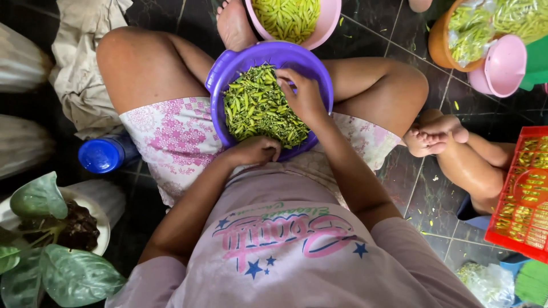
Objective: Manually removing stems from green chilies and sorting them into different bowls while sitting on the floor.
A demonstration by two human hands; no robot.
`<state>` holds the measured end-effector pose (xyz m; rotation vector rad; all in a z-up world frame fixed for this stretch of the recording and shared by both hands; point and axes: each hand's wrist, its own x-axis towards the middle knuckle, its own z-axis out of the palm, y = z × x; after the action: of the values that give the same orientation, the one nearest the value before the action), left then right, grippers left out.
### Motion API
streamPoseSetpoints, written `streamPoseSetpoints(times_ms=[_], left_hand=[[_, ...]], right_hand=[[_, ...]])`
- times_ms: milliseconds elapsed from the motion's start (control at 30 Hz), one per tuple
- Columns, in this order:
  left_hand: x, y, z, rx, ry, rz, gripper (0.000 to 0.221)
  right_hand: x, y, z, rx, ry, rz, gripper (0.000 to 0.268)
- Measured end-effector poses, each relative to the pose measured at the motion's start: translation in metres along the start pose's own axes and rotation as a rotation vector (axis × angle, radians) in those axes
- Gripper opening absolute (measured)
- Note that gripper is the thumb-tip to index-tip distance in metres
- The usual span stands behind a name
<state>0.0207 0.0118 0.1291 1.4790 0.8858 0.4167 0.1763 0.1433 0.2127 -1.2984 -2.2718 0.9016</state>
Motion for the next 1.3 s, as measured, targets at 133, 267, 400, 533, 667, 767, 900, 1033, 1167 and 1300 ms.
streamPoseSetpoints(times_ms=[133, 267, 400, 533, 667, 767, 900, 1033, 1167, 1300], left_hand=[[0.000, 0.004, -0.001, 0.018, 0.000, -0.029, 0.025], [0.001, 0.005, -0.003, -0.032, -0.033, -0.050, 0.027], [0.002, 0.005, -0.002, -0.084, -0.039, -0.068, 0.031], [0.001, 0.008, -0.004, -0.037, -0.027, -0.075, 0.028], [0.003, 0.004, -0.002, -0.044, -0.008, -0.072, 0.027], [0.001, 0.010, -0.002, -0.090, 0.034, -0.061, 0.029], [0.001, 0.010, -0.002, -0.095, 0.022, -0.073, 0.027], [0.001, 0.008, -0.004, -0.082, 0.007, -0.048, 0.027], [-0.001, 0.007, -0.004, -0.116, 0.013, -0.008, 0.027], [0.001, 0.006, -0.004, -0.133, 0.010, 0.015, 0.027]], right_hand=[[0.015, 0.015, 0.025, -0.056, -0.006, -0.003, 0.030], [0.000, -0.001, 0.008, 0.039, -0.075, 0.070, 0.032], [-0.033, -0.009, -0.012, 0.122, -0.139, 0.080, 0.034], [-0.036, 0.008, -0.011, 0.083, -0.174, 0.007, 0.030], [-0.010, -0.006, -0.012, 0.075, -0.091, -0.038, 0.033], [0.015, 0.032, 0.024, -0.033, -0.178, -0.010, 0.038], [0.014, 0.024, 0.027, -0.079, -0.227, -0.083, 0.038], [-0.004, 0.011, 0.008, -0.032, -0.231, -0.112, 0.023], [-0.023, 0.004, -0.013, 0.025, -0.228, -0.107, 0.020], [-0.042, 0.009, -0.032, 0.030, -0.215, -0.103, 0.018]])
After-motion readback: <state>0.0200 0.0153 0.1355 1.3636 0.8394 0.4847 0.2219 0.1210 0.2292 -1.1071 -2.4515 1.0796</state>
